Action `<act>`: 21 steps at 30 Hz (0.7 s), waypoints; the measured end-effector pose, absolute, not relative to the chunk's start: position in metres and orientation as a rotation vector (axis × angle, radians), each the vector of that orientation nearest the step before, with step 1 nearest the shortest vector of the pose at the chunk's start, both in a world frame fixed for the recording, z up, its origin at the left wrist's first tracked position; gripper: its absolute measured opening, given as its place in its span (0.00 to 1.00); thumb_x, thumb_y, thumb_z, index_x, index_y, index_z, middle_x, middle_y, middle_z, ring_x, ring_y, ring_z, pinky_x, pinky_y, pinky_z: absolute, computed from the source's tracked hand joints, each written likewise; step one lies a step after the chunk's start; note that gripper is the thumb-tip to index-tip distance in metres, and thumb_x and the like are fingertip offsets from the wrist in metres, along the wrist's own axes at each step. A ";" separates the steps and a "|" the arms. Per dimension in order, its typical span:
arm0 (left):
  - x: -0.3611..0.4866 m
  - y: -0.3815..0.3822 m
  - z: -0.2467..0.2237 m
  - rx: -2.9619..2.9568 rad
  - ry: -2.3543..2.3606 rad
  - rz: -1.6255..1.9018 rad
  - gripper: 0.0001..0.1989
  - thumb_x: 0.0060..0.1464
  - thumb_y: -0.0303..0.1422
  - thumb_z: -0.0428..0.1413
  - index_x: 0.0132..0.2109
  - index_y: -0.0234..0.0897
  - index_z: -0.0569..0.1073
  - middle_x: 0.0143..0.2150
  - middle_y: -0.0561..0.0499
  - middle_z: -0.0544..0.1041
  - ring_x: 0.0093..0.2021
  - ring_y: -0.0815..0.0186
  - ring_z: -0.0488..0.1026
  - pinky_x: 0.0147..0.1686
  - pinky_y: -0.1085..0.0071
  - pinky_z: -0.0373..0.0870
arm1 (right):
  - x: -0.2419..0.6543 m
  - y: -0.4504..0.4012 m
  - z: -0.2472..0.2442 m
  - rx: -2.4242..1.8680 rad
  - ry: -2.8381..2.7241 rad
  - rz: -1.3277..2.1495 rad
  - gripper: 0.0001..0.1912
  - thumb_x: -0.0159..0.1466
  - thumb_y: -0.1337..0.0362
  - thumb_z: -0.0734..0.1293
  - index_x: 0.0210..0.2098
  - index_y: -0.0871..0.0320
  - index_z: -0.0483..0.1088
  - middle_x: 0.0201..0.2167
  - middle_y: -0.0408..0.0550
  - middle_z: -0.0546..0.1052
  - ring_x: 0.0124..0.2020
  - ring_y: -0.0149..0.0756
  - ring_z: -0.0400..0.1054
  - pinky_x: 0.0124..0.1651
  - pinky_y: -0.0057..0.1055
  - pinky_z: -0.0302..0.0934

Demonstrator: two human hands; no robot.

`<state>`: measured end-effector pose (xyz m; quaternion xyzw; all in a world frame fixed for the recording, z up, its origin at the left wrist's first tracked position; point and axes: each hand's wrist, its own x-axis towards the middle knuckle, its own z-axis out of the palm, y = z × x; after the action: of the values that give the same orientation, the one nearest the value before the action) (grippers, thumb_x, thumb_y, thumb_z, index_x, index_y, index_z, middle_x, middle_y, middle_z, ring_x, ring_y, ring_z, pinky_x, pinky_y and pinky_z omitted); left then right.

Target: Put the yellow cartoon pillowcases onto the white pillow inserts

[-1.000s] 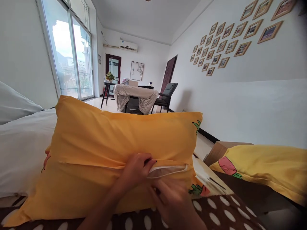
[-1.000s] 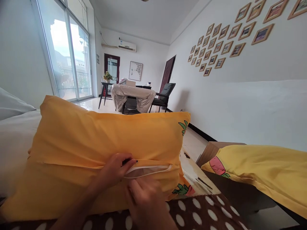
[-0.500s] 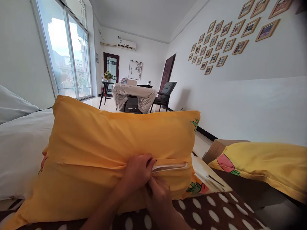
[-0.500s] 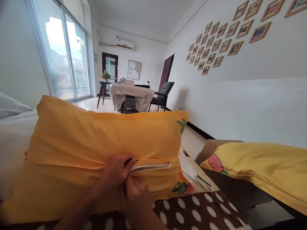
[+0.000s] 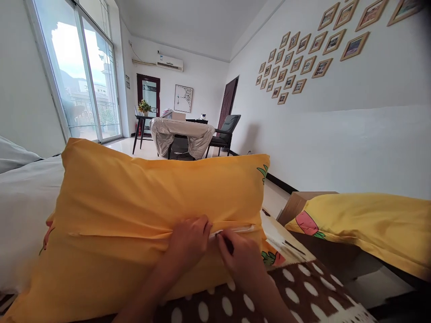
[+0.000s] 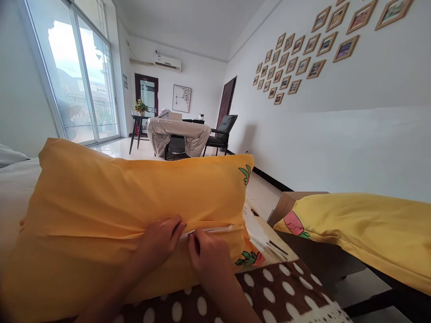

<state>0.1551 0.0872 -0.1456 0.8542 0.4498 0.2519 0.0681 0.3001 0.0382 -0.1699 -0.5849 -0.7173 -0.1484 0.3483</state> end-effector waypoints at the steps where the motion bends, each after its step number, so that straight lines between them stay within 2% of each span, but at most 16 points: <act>1: 0.155 0.087 -0.146 2.596 1.362 0.747 0.15 0.63 0.32 0.40 0.30 0.37 0.66 0.27 0.51 0.74 0.27 0.64 0.70 0.27 0.70 0.51 | 0.305 0.039 -0.166 -1.552 -1.865 -0.379 0.15 0.64 0.65 0.58 0.21 0.57 0.62 0.15 0.41 0.67 0.16 0.29 0.60 0.23 0.28 0.43; 4: 0.154 0.089 -0.148 2.646 1.373 0.722 0.17 0.64 0.35 0.41 0.30 0.37 0.67 0.27 0.51 0.76 0.28 0.64 0.71 0.27 0.69 0.51 | 0.318 0.040 -0.152 -1.577 -1.967 -0.268 0.13 0.64 0.65 0.59 0.23 0.57 0.65 0.19 0.42 0.71 0.21 0.31 0.64 0.26 0.28 0.47; 7: 0.153 0.091 -0.152 2.687 1.321 0.756 0.18 0.62 0.43 0.45 0.30 0.37 0.69 0.28 0.51 0.76 0.30 0.62 0.72 0.28 0.70 0.51 | 0.332 0.040 -0.147 -1.470 -2.104 -0.127 0.12 0.65 0.66 0.60 0.25 0.57 0.67 0.22 0.41 0.73 0.25 0.30 0.66 0.29 0.26 0.51; 10: 0.153 0.093 -0.155 2.731 1.220 0.782 0.20 0.59 0.48 0.48 0.28 0.38 0.69 0.27 0.52 0.76 0.29 0.63 0.72 0.27 0.70 0.50 | 0.345 0.039 -0.162 -1.343 -2.032 -0.263 0.12 0.64 0.66 0.60 0.25 0.57 0.66 0.21 0.41 0.71 0.25 0.29 0.64 0.30 0.27 0.53; 15: 0.157 0.092 -0.160 2.787 1.159 0.823 0.22 0.62 0.44 0.44 0.26 0.39 0.71 0.24 0.54 0.75 0.27 0.66 0.70 0.26 0.70 0.49 | 0.357 0.041 -0.209 -1.105 -1.743 -0.737 0.07 0.62 0.72 0.62 0.28 0.59 0.65 0.20 0.42 0.69 0.22 0.29 0.62 0.28 0.27 0.53; 21: 0.163 0.085 -0.165 3.002 1.152 1.059 0.16 0.62 0.35 0.47 0.27 0.37 0.68 0.25 0.52 0.71 0.27 0.64 0.67 0.27 0.69 0.53 | 0.355 0.038 -0.223 -1.004 -1.655 -0.781 0.08 0.60 0.76 0.64 0.29 0.59 0.63 0.18 0.40 0.65 0.19 0.27 0.57 0.25 0.27 0.52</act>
<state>0.1631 0.0846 -0.1655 0.8801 0.3378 0.3106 -0.1214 0.3546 0.0382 -0.2228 -0.4156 -0.6852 -0.3234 0.5032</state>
